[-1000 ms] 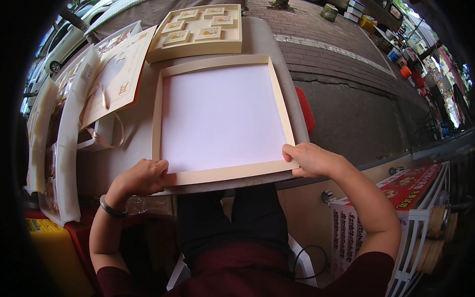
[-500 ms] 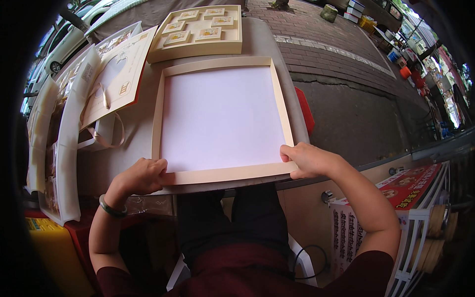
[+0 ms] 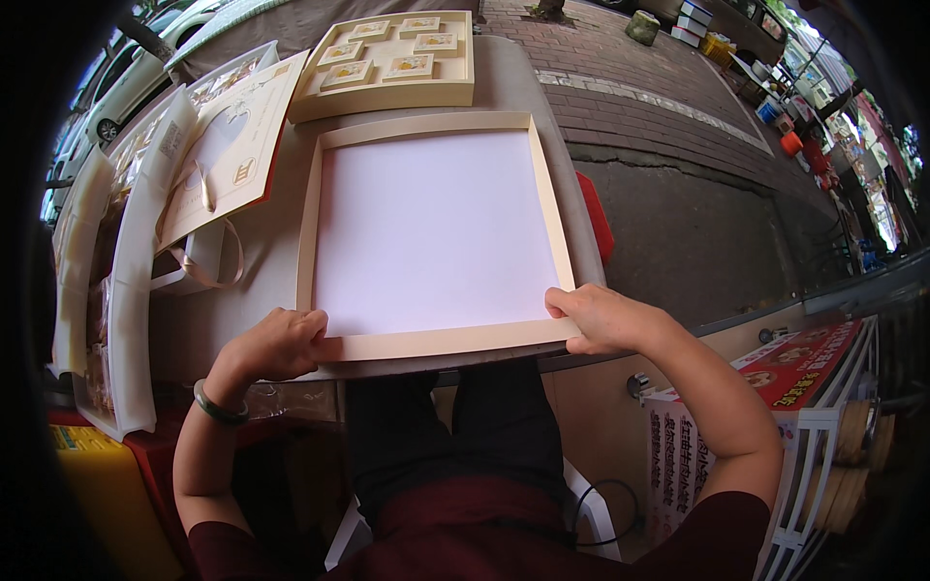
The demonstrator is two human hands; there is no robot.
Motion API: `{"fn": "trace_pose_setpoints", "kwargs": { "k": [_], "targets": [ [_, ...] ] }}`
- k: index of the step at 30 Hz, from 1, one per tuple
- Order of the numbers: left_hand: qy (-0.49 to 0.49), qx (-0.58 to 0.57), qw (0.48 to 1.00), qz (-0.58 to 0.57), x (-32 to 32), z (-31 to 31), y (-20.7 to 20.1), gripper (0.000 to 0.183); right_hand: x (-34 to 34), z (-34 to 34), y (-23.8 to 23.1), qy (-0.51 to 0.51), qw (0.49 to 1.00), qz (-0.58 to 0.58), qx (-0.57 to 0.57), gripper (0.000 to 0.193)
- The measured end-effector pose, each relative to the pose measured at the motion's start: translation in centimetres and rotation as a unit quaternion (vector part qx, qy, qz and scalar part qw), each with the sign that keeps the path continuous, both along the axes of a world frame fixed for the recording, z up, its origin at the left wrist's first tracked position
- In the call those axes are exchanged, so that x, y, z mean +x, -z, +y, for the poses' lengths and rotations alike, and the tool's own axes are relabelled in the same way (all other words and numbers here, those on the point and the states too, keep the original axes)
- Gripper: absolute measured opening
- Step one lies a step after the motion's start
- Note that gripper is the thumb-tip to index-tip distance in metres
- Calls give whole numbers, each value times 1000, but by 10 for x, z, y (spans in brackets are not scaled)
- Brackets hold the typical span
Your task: The person folds the edges of a large white cardboard tray by hand, pressing and securing the corner tabs into place.
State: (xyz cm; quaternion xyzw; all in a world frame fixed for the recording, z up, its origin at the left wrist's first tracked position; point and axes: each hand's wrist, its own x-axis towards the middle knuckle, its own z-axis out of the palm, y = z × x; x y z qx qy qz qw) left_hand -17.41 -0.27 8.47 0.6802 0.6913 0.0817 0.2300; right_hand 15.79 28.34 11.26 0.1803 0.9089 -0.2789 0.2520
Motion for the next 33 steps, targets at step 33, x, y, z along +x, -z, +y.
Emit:
{"fn": "trace_pose_setpoints", "kwargs": {
  "k": [33],
  "targets": [
    [-5,-44,999,17,-2,-1,1,17,4,-3,0,-29,1000,3,-2,29]
  ]
}}
